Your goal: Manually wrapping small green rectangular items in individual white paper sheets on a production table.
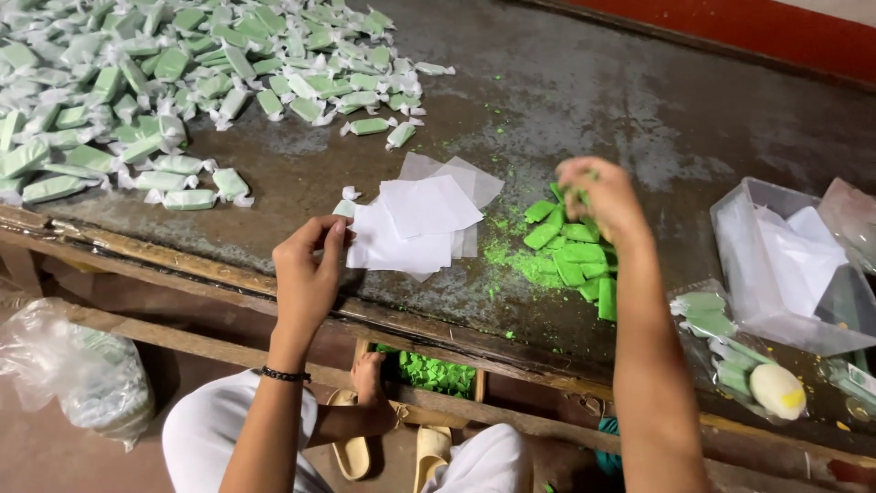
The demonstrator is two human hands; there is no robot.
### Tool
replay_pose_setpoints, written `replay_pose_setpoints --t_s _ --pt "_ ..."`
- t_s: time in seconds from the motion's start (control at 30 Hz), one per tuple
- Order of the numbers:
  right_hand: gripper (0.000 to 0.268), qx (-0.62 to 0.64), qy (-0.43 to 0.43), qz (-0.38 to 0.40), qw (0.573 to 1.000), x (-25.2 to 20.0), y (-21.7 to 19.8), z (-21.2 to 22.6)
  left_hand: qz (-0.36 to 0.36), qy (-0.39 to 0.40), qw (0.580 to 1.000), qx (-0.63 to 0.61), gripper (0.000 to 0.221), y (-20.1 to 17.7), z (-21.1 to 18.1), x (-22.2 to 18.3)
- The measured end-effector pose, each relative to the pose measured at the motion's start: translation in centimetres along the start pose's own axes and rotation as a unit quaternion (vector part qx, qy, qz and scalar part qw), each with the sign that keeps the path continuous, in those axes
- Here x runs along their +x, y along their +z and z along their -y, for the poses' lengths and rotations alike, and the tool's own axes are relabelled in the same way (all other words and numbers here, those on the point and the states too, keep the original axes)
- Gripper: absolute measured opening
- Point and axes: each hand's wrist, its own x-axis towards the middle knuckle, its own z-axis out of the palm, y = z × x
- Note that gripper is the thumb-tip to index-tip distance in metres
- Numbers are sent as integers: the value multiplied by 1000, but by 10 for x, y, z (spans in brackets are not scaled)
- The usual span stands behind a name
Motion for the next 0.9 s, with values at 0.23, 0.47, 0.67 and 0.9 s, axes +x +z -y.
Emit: replay_pose_setpoints --t_s 0.23,0.47,0.67,0.9 --pt "36 -529 54 41 846 -24 28 9 -1 11 1000 -10 13 0 -1 0" --pt "22 -535 -97 34 839 -26 47 -10 -5 13 1000 -13 13 -1 -3 0" --pt "13 -582 -120 59 802 7 51 -34 -6 15 1000 -10 13 -1 -1 0" --pt "20 150 4 1 989 13 -3 -20 -9 25 999 -26 12 -1 1 0"
